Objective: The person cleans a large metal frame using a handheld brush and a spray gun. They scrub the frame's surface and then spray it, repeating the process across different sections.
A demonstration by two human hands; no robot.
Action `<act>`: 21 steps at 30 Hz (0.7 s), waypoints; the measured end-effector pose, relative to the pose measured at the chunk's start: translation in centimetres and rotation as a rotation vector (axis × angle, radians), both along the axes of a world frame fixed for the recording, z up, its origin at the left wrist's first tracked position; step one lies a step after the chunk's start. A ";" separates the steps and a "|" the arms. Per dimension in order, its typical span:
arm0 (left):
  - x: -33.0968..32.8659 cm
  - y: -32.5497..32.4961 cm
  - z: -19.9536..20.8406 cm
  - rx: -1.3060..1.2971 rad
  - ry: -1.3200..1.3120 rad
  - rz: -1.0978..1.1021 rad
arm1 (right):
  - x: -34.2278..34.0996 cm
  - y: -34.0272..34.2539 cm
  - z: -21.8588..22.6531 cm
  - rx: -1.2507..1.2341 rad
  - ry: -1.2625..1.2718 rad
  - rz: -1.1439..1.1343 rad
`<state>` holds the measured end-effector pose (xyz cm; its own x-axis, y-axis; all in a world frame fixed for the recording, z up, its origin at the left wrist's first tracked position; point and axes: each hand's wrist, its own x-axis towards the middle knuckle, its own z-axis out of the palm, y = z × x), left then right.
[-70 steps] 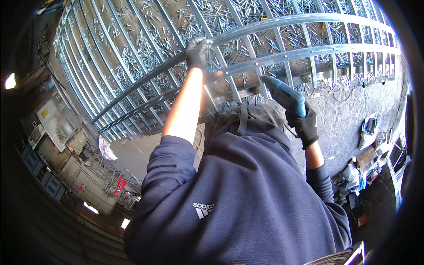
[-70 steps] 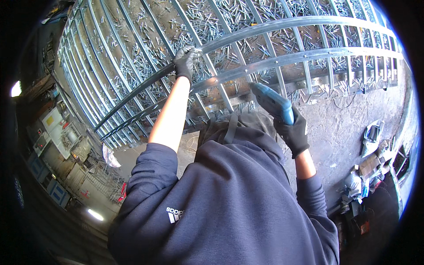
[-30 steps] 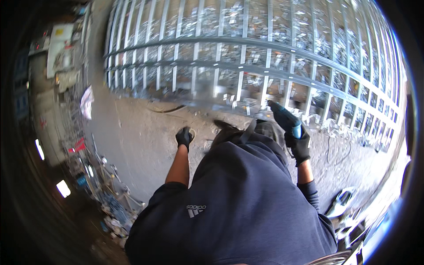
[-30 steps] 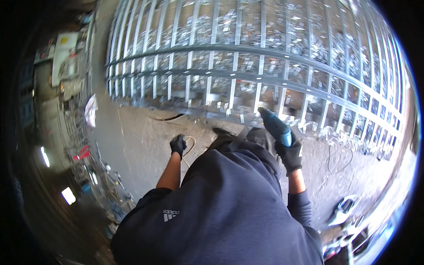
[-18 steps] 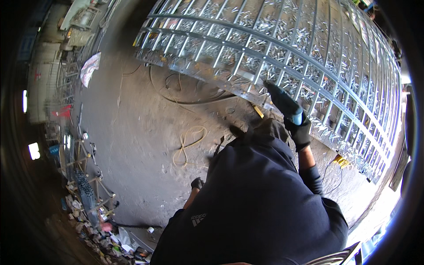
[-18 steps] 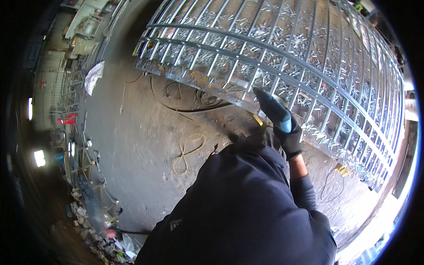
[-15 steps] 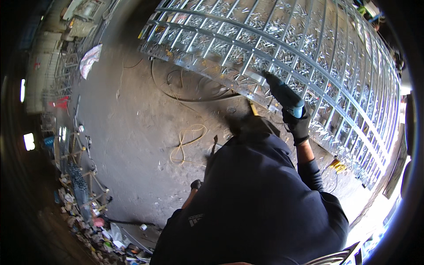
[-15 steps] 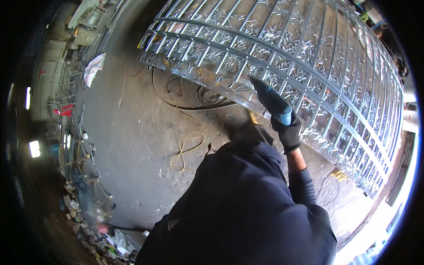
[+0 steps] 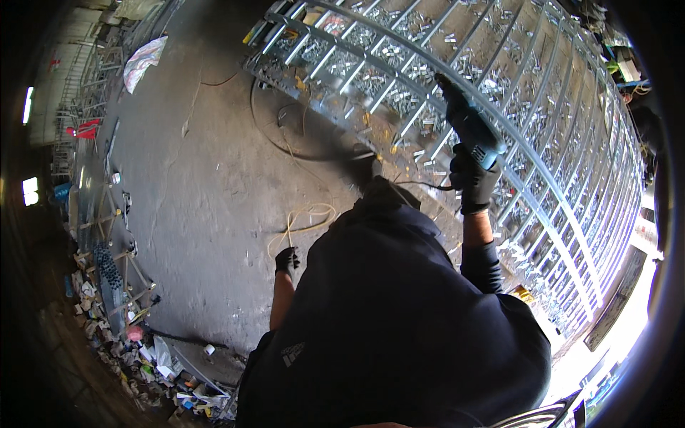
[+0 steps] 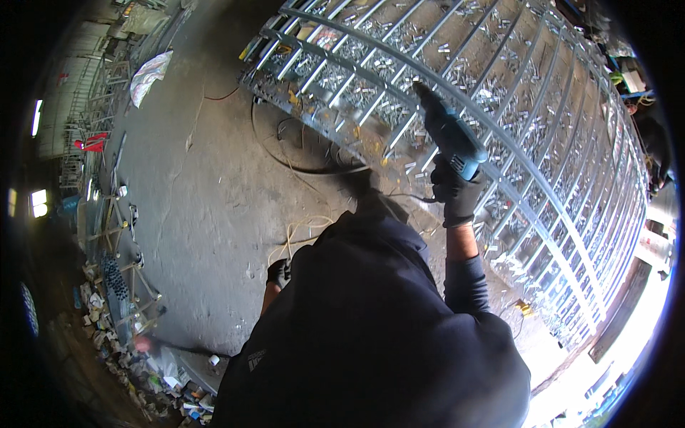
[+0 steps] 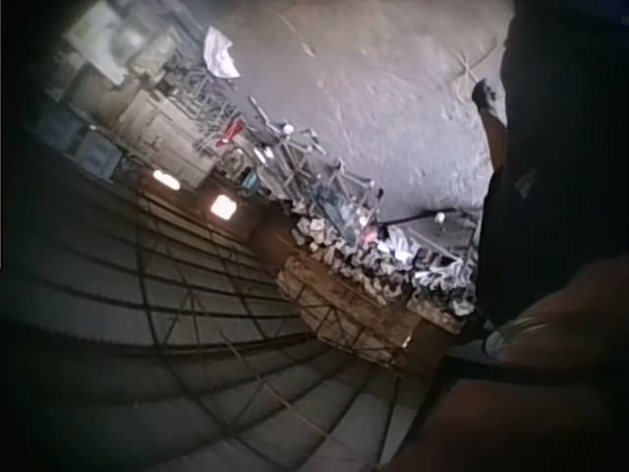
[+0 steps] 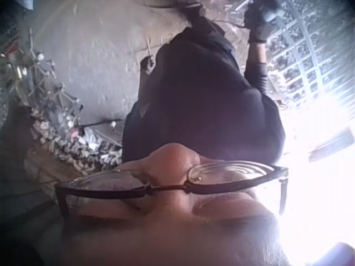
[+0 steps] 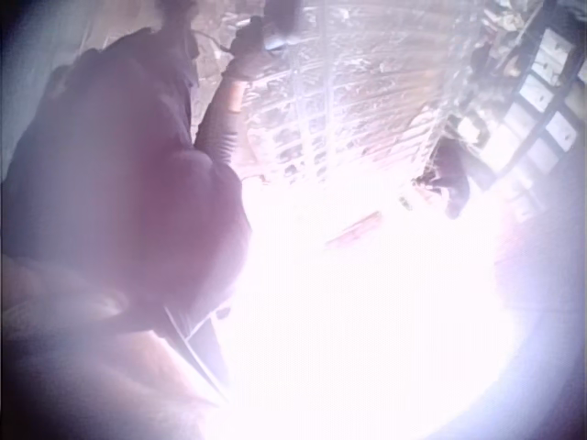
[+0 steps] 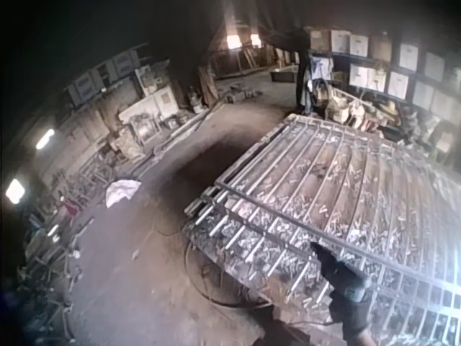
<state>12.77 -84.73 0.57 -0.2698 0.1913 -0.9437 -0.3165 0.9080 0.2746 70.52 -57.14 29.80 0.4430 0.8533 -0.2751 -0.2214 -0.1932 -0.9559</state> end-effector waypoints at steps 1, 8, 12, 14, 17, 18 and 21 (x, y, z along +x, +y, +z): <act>-0.9 1.2 0.6 -0.076 -0.026 0.039 | -0.3 2.0 0.0 -0.075 -0.008 0.024; -5.0 10.4 0.8 0.051 0.094 0.235 | -1.8 16.7 0.5 0.040 -0.048 0.187; -8.4 19.5 -0.5 0.079 0.141 0.158 | -2.5 28.1 -0.4 0.306 -0.654 0.503; -10.2 24.8 -1.3 0.025 0.133 0.192 | -3.5 32.6 -1.1 0.007 -0.152 0.426; -12.7 34.3 -2.8 0.147 0.083 0.161 | -6.7 39.5 -2.7 -0.155 -0.070 0.362; -13.5 37.5 -3.1 0.166 0.050 0.141 | -7.8 41.4 -3.3 -0.213 -0.163 0.371; -16.0 46.6 -2.8 0.163 0.034 -0.057 | -10.4 46.4 -5.2 -0.399 -0.305 0.361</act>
<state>-3.21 -38.11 -2.20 -0.2852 0.3571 -0.8894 -0.2537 0.8667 0.4294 60.16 -10.72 24.57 0.2541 0.8217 -0.5102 0.1961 -0.5603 -0.8047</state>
